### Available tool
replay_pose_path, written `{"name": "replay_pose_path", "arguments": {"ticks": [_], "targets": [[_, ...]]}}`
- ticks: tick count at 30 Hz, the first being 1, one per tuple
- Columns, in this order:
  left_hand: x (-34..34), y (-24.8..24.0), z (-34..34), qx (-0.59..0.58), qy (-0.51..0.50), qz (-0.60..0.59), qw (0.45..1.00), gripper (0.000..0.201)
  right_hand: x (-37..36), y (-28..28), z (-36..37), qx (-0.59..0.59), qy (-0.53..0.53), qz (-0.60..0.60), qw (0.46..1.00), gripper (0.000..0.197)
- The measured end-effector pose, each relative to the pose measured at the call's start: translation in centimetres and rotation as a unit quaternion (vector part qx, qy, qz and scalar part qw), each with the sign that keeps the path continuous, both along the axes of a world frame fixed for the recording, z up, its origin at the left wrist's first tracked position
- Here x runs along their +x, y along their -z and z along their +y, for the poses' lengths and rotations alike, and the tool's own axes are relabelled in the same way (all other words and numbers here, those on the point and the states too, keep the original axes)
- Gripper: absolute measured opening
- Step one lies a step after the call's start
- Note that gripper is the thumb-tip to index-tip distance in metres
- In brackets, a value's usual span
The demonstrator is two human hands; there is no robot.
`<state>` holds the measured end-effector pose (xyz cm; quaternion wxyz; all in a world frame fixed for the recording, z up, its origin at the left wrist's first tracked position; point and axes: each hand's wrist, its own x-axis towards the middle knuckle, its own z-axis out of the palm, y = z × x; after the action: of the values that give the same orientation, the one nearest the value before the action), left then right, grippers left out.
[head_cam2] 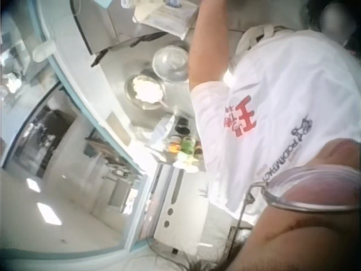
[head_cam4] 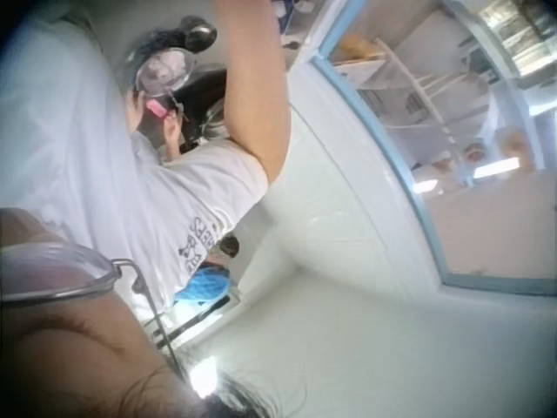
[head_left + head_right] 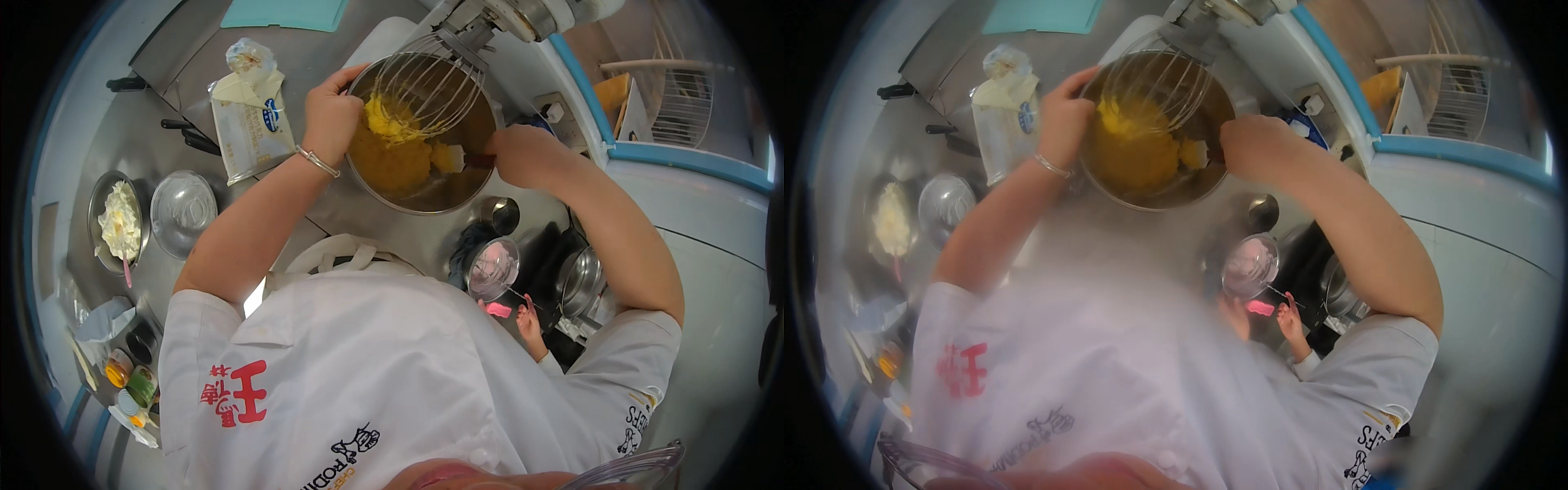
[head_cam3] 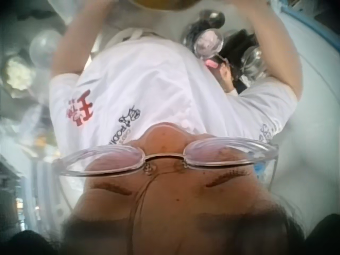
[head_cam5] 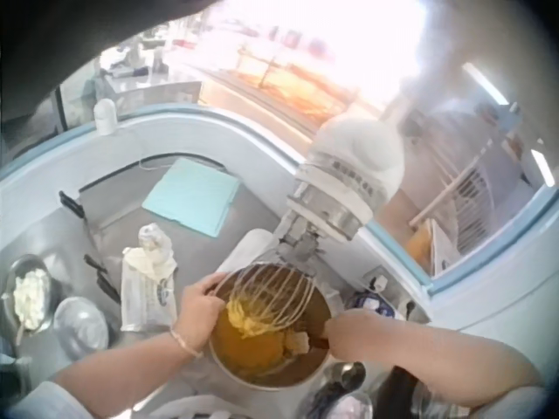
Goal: The person adds a white powder to a stand mixer bowl containing a yellow mixture, secures the bowl, and operates the mixer. After mixing, they use a spatula to scrape the sides of the bowl and the whisk attachment.
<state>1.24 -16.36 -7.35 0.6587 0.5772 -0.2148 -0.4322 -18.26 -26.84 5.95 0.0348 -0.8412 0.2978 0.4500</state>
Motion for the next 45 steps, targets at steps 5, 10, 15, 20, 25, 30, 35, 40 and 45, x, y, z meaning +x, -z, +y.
{"name": "replay_pose_path", "arguments": {"ticks": [5, 10, 15, 20, 25, 30, 35, 40, 45], "targets": [[-0.2, 0.1, -0.2, 0.001, -0.01, 0.019, 1.0, 0.048, -1.3, 1.5, -0.4, 0.25, 0.194, -0.076, 0.946, 0.034], [0.2, 1.1, -0.3, 0.006, -0.005, 0.065, 0.998, 0.051, -1.6, -0.7, -2.2, 0.158, 0.128, -0.141, 0.969, 0.03], [-0.1, 0.7, -0.2, -0.015, -0.002, 0.103, 0.995, 0.056, 0.5, -0.1, -1.1, 0.026, -0.083, 0.078, 0.993, 0.018], [-0.2, 0.5, -0.1, -0.001, -0.002, 0.089, 0.996, 0.057, -0.4, 3.8, 1.2, 0.212, 0.071, -0.044, 0.974, 0.02], [-0.1, 0.2, -0.3, 0.008, 0.007, 0.091, 0.996, 0.056, -0.9, 10.6, 2.8, 0.257, -0.044, -0.371, 0.891, 0.016], [-0.4, 0.2, -0.3, 0.007, 0.002, 0.133, 0.991, 0.054, -2.2, 9.5, 2.9, 0.292, 0.121, -0.4, 0.86, 0.016], [-0.2, 0.4, -0.1, -0.001, -0.008, 0.12, 0.993, 0.054, -3.2, 5.6, 3.2, 0.258, 0.116, -0.266, 0.922, 0.016], [0.0, 0.2, 0.0, -0.032, 0.027, 0.166, 0.985, 0.059, -1.6, 10.6, 3.9, 0.252, 0.052, -0.299, 0.919, 0.016], [0.8, -0.4, 2.4, -0.095, 0.112, 0.196, 0.969, 0.07, -5.9, 9.1, 0.7, 0.227, -0.079, -0.499, 0.832, 0.017]]}}
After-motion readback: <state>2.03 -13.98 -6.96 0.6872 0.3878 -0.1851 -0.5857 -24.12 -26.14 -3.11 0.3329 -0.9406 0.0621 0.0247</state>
